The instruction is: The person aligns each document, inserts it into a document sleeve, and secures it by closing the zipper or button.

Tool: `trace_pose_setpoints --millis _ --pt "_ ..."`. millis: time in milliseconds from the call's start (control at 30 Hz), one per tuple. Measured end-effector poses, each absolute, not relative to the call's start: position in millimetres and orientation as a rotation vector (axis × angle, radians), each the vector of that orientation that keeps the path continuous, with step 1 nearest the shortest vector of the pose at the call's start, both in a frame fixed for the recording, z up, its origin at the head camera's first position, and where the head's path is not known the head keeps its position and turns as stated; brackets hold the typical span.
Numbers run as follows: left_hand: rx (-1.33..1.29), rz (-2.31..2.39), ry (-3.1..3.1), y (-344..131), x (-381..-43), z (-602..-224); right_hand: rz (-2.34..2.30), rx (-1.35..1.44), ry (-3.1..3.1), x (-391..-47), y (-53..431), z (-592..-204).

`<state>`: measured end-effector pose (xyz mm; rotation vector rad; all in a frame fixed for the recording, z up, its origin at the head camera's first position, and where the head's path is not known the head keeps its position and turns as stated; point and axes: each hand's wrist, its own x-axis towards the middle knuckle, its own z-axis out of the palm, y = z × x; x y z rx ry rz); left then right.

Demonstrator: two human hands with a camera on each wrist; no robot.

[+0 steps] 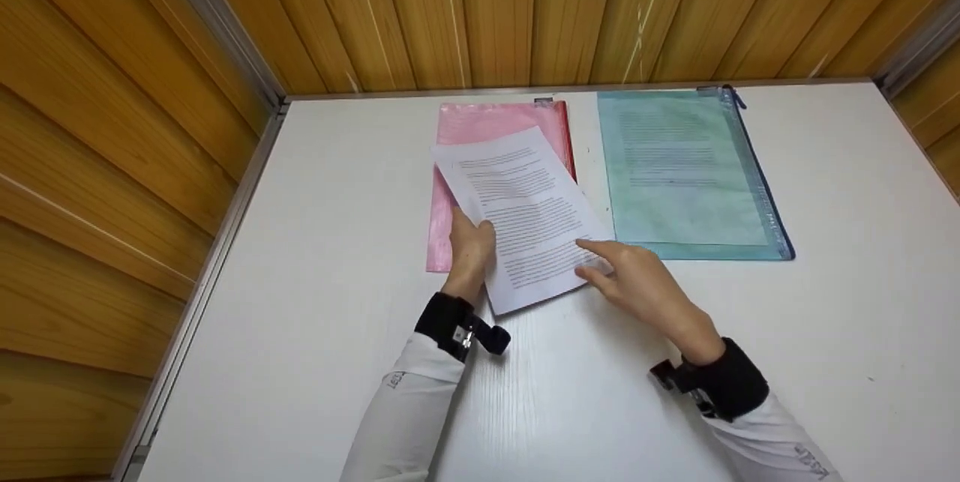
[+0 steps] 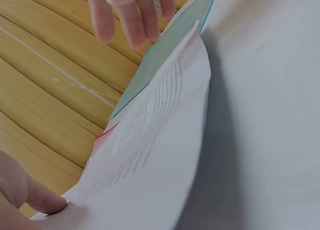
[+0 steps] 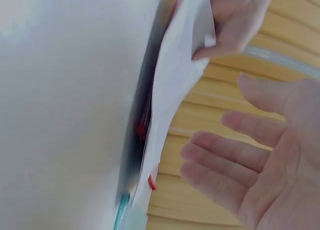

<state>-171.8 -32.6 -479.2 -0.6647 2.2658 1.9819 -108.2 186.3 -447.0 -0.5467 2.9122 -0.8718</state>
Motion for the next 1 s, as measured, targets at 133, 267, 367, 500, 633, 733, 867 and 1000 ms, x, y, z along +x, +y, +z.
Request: trace_pose_setpoints --millis 133,267,367,500,633,733,867,1000 --pt "-0.706 1.925 2.289 -44.3 -173.2 -482.2 -0.917 -0.414 2.849 -114.4 198.8 -446.4" --pt "-0.721 1.828 2.340 -53.2 -173.1 -486.4 -0.943 -0.331 2.811 -123.0 208.3 -449.0" --pt "-0.681 1.812 2.374 -57.8 -173.2 -488.2 -0.976 -0.269 2.783 -129.9 215.2 -451.9" --pt "-0.598 1.881 2.354 -61.6 -173.2 -490.4 -1.034 -0.225 2.720 -137.4 222.1 -454.1" --pt "-0.519 1.947 2.311 -63.7 -172.5 -490.9 -1.090 -0.185 2.653 -146.3 226.2 -455.8" --pt "-0.473 1.990 2.255 -64.2 -171.9 -489.5 -1.138 -0.156 2.624 -152.1 228.2 -457.3" --pt "-0.408 2.019 2.215 -63.8 -170.4 -485.5 -1.218 -0.113 2.596 -158.2 228.5 -460.3" --pt "-0.332 2.033 2.196 -60.1 -168.3 -480.1 -1.356 -0.014 2.476 -163.3 226.1 -462.2"
